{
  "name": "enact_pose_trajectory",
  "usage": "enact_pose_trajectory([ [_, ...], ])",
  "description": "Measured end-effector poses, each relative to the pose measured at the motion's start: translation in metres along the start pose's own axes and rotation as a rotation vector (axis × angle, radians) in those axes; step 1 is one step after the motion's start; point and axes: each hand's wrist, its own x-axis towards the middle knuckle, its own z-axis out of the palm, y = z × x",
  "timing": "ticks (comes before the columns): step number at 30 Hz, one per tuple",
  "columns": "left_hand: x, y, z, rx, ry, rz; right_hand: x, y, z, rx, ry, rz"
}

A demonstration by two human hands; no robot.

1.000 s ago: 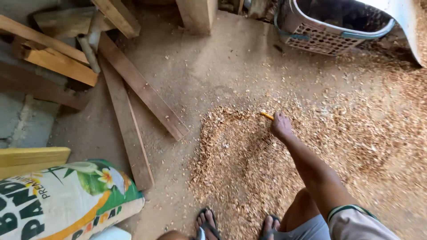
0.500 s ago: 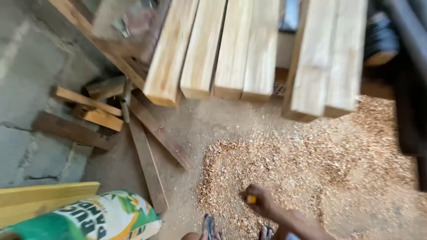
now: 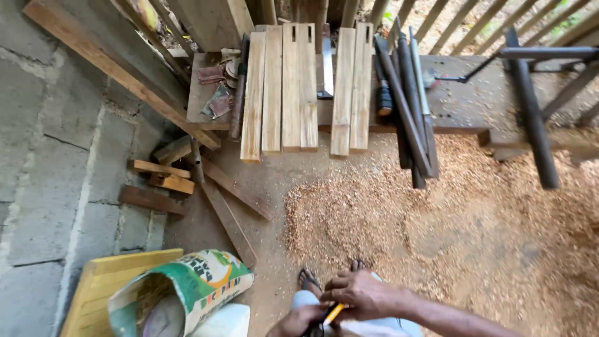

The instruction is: The person picks up slotted wooden planks and small wooden blocks, aligns a block with the slot in a plank, and taps it into place using a hammer. They repeat this fitting on several planks, then carry a plank across the workshop.

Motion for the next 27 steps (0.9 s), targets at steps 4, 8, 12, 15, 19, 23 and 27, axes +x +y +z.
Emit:
enact_pose_trajectory([
  [4,-0.024,0.122,0.098,-0.144,0.052,-0.098,-0.016,-0.017,0.011,-0.167,0.067,0.125],
  [8,-0.034,0.171,0.124,-0.09,0.021,-0.108,-0.021,-0.05,-0.028,0.035,0.341,0.081],
  [12,-0.029,0.227,0.156,-0.02,-0.022,-0.069,-0.034,-0.029,-0.05,0.285,0.684,0.219],
  [15,-0.023,0.241,0.179,0.241,0.084,0.144,-0.051,-0.007,-0.053,0.451,0.832,0.273],
  [19,-0.01,0.266,0.22,0.757,0.481,0.141,-0.066,0.015,-0.081,0.818,0.898,0.321],
  [23,0.005,0.287,0.24,1.249,0.581,0.753,-0.068,0.008,-0.128,0.913,0.915,0.18],
  [27,-0.007,0.347,0.311,1.007,0.71,0.943,-0.076,-0.025,-0.195,0.814,0.957,-0.052],
])
